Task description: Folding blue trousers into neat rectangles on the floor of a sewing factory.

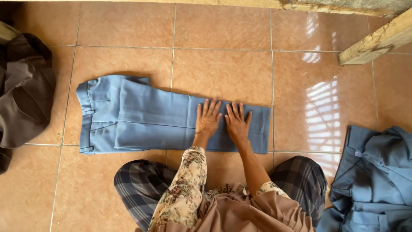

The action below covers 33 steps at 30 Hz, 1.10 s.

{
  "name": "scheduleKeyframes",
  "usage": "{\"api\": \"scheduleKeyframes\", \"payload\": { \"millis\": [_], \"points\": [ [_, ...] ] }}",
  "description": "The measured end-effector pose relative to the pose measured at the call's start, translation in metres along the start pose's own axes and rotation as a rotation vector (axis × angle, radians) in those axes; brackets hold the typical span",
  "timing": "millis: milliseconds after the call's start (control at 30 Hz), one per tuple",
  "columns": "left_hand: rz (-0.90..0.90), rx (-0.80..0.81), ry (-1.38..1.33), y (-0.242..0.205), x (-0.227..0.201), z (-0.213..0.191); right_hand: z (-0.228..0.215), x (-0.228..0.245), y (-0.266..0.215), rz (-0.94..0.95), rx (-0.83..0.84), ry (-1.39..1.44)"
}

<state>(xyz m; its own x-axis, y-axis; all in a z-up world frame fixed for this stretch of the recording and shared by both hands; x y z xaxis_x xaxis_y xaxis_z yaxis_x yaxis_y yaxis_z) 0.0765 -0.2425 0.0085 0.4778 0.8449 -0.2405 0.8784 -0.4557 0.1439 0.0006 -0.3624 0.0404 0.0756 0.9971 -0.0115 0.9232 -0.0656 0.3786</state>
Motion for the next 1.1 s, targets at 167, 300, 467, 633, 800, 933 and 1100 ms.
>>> {"api": "scheduleKeyframes", "payload": {
  "millis": [167,300,467,633,800,933,1100],
  "points": [
    [-0.255,-0.16,0.161,0.002,0.103,-0.041,-0.029,-0.069,-0.016,0.072,0.087,0.04],
    [-0.46,-0.175,0.161,-0.031,0.159,-0.06,-0.035,-0.106,-0.033,0.185,0.039,0.223],
    [-0.522,-0.315,0.078,-0.06,0.129,-0.087,-0.001,-0.148,-0.127,0.789,0.185,0.085],
    [-0.575,-0.326,0.003,-0.095,0.089,-0.066,0.02,-0.138,-0.133,0.854,0.362,0.173],
    [-0.657,-0.317,-0.026,-0.106,0.09,-0.037,0.066,-0.169,-0.13,0.803,0.454,0.371],
    [-0.73,-0.155,-0.158,-0.098,0.063,-0.042,-0.026,-0.165,-0.081,0.962,0.031,1.185],
    [-0.695,0.115,-0.326,-0.083,-0.056,-0.02,-0.159,-0.223,-0.036,0.92,-0.144,1.588]
  ]
}}
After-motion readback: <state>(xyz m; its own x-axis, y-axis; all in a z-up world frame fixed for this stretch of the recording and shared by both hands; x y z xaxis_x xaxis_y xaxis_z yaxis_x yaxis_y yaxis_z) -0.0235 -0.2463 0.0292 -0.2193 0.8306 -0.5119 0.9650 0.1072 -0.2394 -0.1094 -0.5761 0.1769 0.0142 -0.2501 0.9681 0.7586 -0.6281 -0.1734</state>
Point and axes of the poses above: each hand's wrist, its own y-axis towards the middle knuckle, its own z-axis out of the palm, x = y × z, the point moved 6 cm from there along y, towards the middle knuckle, and after that the axes turned 10 degrees about -z, right-handed, at the moved point
